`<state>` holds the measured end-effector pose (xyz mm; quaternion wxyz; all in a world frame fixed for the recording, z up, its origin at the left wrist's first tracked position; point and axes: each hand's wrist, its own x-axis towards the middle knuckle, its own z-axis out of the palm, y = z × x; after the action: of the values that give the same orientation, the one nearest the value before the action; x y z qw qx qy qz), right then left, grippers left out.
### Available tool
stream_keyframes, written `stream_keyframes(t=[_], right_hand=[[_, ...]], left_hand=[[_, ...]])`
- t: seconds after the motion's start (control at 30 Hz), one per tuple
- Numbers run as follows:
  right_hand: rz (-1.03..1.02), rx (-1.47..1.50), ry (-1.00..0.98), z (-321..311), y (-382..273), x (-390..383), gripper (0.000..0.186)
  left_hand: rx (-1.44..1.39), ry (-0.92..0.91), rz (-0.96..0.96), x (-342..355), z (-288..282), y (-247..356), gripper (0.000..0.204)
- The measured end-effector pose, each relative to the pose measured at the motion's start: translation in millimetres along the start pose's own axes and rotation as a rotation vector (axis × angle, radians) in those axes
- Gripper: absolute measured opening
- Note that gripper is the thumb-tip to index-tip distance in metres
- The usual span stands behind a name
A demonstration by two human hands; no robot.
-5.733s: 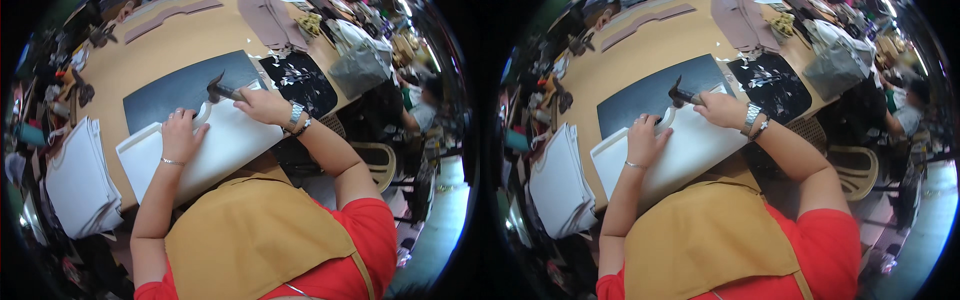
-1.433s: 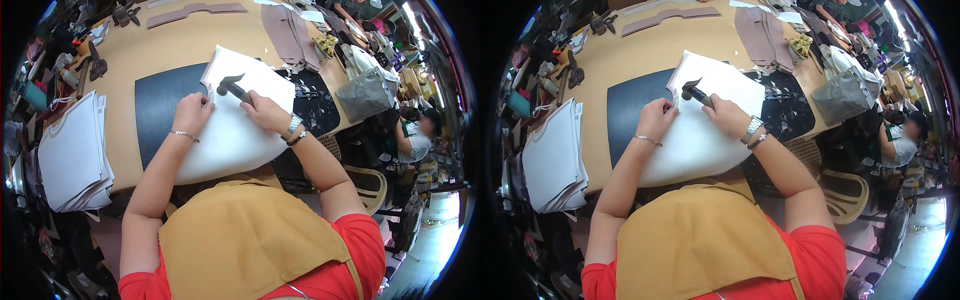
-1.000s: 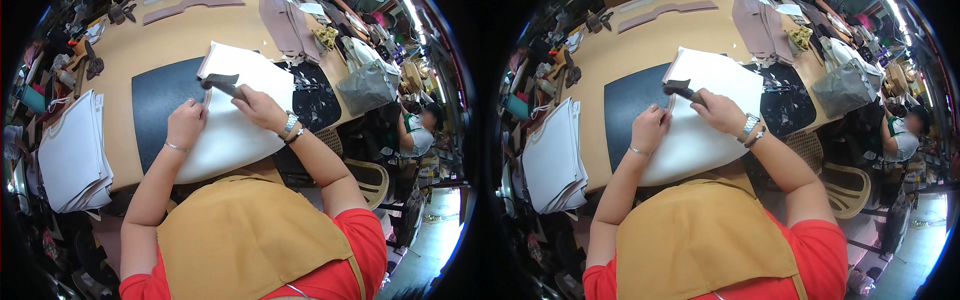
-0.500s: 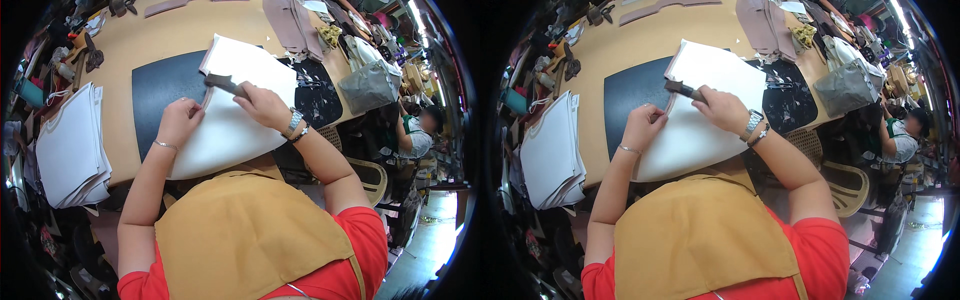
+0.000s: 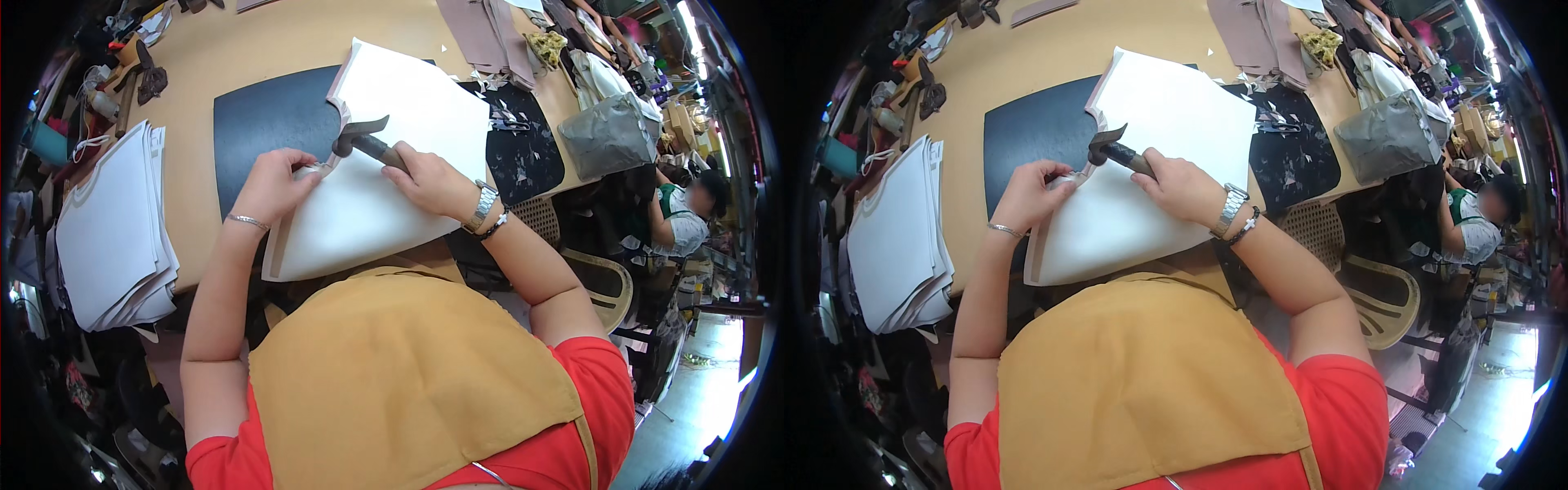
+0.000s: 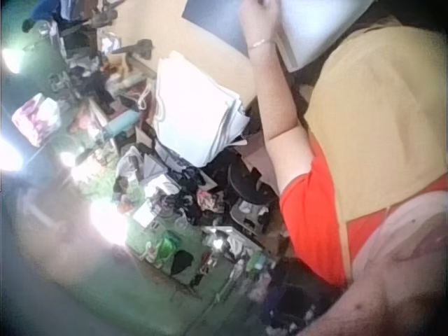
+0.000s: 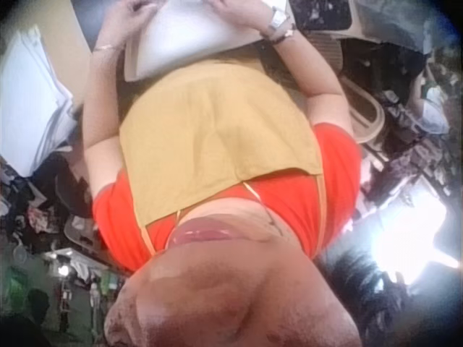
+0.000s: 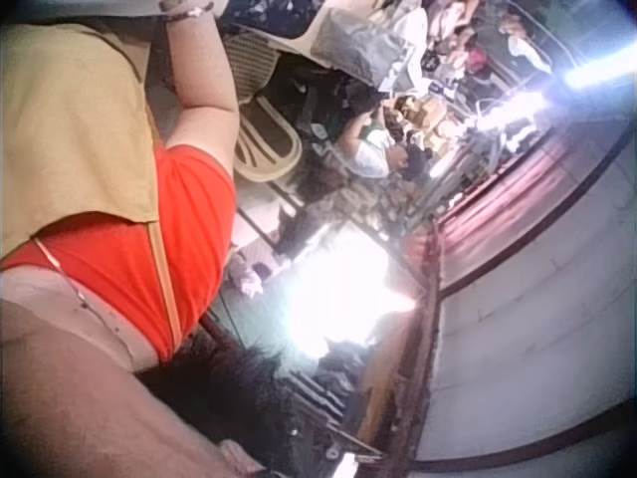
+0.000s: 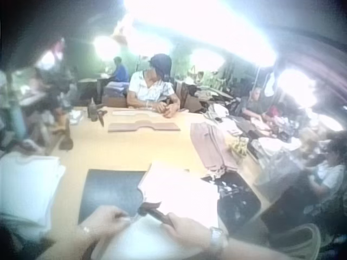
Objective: The person aligns white leather pieces onto a black mat, folds over the edges by hand, and hammers the folded seam to flatten it.
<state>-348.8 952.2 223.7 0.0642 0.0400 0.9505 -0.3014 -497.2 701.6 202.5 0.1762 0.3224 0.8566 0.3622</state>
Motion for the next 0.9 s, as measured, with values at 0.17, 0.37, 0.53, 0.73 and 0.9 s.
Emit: stream_keyframes(t=[0.17, 0.37, 0.53, 0.73, 0.9], right_hand=[[0.014, 0.056, 0.003, 5.0, 4.9, -2.0, 0.034], [-0.024, 0.057, 0.039, 7.7, 8.5, -1.7, 0.034], [0.033, 0.043, 0.011, 3.1, 1.6, -2.0, 0.031], [-0.210, 0.115, 0.209, 7.6, -12.6, 3.7, 0.035], [-0.097, -0.174, 0.036, -13.3, -36.5, 6.0, 0.033]], left_hand=[[-0.042, -0.091, -0.114, 6.1, -8.7, 3.7, 0.034], [-0.059, -0.169, -0.105, 6.8, -10.2, 6.7, 0.027], [0.041, -0.111, 0.117, 4.5, -6.2, -2.6, 0.019], [0.226, 0.010, 0.326, -2.2, 1.6, 0.4, 0.009], [0.410, 0.097, 0.427, -6.9, 9.4, -1.0, 0.006]])
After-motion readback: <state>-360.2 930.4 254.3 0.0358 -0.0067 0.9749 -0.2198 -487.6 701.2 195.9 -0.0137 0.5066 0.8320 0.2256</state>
